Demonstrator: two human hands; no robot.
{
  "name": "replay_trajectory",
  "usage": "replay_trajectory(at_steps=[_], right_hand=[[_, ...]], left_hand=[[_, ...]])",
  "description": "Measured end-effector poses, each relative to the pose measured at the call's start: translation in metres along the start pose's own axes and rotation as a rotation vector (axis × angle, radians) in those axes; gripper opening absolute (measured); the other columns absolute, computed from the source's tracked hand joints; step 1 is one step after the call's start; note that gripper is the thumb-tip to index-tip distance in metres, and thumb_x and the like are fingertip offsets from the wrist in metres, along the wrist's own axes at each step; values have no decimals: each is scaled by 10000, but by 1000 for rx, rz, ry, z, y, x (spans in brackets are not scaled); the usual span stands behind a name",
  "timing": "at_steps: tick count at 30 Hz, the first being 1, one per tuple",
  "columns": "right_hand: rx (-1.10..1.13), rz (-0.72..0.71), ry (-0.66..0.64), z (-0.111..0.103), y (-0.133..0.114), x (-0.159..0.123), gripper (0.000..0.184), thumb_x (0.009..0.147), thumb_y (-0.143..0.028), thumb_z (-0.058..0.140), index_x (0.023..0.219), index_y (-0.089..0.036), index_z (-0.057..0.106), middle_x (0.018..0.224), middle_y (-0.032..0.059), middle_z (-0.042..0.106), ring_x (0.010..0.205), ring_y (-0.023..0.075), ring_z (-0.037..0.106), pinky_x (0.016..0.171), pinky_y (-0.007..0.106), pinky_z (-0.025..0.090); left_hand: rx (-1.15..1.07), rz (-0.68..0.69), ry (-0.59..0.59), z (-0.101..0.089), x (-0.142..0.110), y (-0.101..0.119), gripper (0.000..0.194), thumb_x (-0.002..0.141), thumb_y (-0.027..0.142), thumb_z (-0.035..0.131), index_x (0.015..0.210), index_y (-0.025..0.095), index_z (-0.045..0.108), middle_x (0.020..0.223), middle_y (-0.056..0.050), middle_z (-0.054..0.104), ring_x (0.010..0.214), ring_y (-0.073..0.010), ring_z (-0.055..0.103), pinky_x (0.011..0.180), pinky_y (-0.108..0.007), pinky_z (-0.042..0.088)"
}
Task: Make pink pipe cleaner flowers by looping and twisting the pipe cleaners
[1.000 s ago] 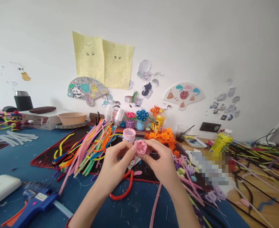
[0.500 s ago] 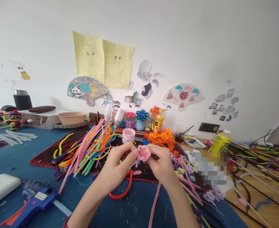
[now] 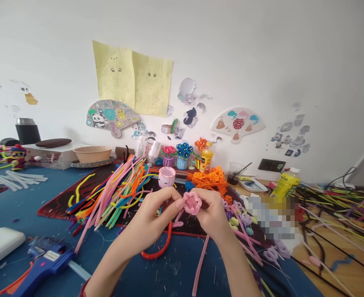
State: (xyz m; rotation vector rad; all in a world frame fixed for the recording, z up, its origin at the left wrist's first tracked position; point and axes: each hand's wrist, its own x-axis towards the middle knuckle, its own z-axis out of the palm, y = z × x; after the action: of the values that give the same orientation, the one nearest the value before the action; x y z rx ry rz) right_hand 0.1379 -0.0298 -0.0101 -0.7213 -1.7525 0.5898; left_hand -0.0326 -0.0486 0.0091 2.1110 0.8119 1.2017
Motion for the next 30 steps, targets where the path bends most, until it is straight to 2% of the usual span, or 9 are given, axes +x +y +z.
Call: replay_trajectory(at_steps=[4,7,12,17,20,25,30], right_hand=[[-137,-109,158,1,1,0,217,769,-76,477,579,-177,452,554,-39,417,543,103,367,506,237,262],[-250,-167,217,2,1,-1,229,782,-62,463,584,-175,461,569,-25,440,548,109,398,513,242,273],[-357,-209,257,4,0,-1,242,779,-38,451,583,-179,439,572,-20,422,543,111,396,506,246,261],[-337,-194,184,5,1,-1,260,748,-14,417,576,-193,342,549,-40,338,513,100,328,490,244,224],[-339,-198,178,5,1,-1,262,724,-2,407,578,-197,312,543,-43,325,505,97,318,485,243,214],[-406,-245,249,5,2,-2,267,733,-8,417,583,-199,306,556,-40,329,506,97,319,489,243,219],[-388,-225,211,3,1,-1,275,704,1,392,601,-207,246,552,-48,289,504,96,289,487,253,187]], left_hand=[[165,85,177,3,-2,1,234,910,301,542,724,161,546,655,28,525,590,-96,428,564,-217,331],[227,103,227,9,-2,1,236,877,292,587,688,152,574,626,22,553,566,-92,438,550,-217,326],[76,-99,146,18,0,0,304,886,375,566,698,147,635,548,28,534,515,-89,407,497,-212,303],[-123,-212,136,15,3,1,294,841,393,609,691,141,616,601,21,514,563,-96,420,505,-205,318],[-164,-245,106,13,3,2,301,826,389,626,659,139,599,582,27,491,542,-88,399,484,-200,301],[-234,-276,46,17,3,5,329,826,419,619,675,127,614,573,26,482,528,-82,392,470,-192,290],[-296,-291,47,17,4,6,313,800,408,650,680,128,577,581,32,472,540,-81,380,485,-191,282]])
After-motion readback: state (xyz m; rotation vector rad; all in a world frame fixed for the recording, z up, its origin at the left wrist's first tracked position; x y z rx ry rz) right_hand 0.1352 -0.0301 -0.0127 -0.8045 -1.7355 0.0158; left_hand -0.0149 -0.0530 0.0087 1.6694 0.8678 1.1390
